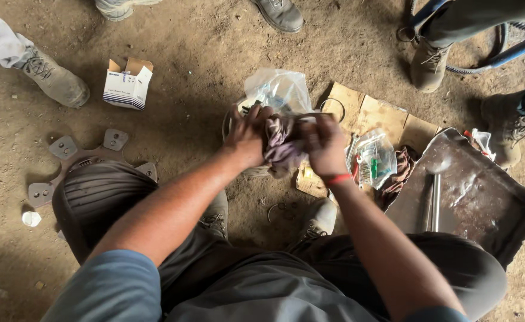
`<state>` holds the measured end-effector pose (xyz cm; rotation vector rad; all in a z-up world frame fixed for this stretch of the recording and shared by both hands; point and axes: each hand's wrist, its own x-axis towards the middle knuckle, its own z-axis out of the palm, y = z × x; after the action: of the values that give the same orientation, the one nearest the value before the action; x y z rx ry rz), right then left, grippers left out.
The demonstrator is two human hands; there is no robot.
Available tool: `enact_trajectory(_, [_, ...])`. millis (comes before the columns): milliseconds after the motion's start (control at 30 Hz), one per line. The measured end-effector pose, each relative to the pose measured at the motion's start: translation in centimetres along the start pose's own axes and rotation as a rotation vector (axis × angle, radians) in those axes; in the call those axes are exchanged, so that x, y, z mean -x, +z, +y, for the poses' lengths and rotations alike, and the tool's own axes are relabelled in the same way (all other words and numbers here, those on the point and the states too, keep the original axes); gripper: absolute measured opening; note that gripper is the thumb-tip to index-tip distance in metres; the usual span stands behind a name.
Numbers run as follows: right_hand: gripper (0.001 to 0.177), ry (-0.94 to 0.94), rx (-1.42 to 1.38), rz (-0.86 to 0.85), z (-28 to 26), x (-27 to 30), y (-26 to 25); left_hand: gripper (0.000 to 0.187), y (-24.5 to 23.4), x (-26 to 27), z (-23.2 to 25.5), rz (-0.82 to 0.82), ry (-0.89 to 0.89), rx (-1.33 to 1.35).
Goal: The person sits on the ground and uses a wrench to tighten bolts on a mechanical part. They then wipe the part with a cloth and insert small metal rings into the part's openings.
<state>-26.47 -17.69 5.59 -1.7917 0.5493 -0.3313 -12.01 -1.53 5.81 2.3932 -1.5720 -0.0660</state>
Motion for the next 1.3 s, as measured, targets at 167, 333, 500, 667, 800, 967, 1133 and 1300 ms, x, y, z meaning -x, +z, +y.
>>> enact_trajectory(167, [0.072, -0.521, 0.272, 0.072, 2.5, 1.9, 5.8, 0.083, -0.6, -0.4, 1.3, -0.224, -0.123, -0.187])
enact_trajectory(333, [0.051, -0.691, 0.687, -0.105, 3.9, 5.0, 4.5, 0.069, -0.6, 0.2, 1.4, -0.200, -0.061, -0.201])
enact_trajectory(500, [0.042, -0.800, 0.457, -0.333, 0.7, 5.3, 1.8, 0.079, -0.1, -0.4, 0.4, -0.157, 0.031, -0.273])
enact_trajectory(667, [0.041, -0.422, 0.259, -0.028, -2.8, 3.8, -2.5, 0.110, -2.4, 0.3, 0.0, -0.194, -0.028, 0.133])
enact_trajectory(800, [0.013, -0.500, -0.363, 0.075, -5.4, 2.2, -4.4, 0.079, -7.0, 0.1, 1.2, 0.086, 0.021, 1.014])
enact_trajectory(967, [0.046, -0.588, -0.083, -0.011, -7.6, 3.3, 0.4, 0.095, -8.5, -1.4, 5.2, 0.049, 0.040, 1.950])
enact_trajectory(1133, [0.054, -0.320, -0.229, -0.442, -10.0, 3.5, 1.4, 0.055, -9.3, -2.9, 3.6, 0.372, -0.371, 1.443])
enact_trajectory(1300, [0.042, -0.423, -0.692, -0.289, -11.9, 2.1, -2.0, 0.050, -11.4, -3.7, 1.2, 0.512, -0.269, 1.718])
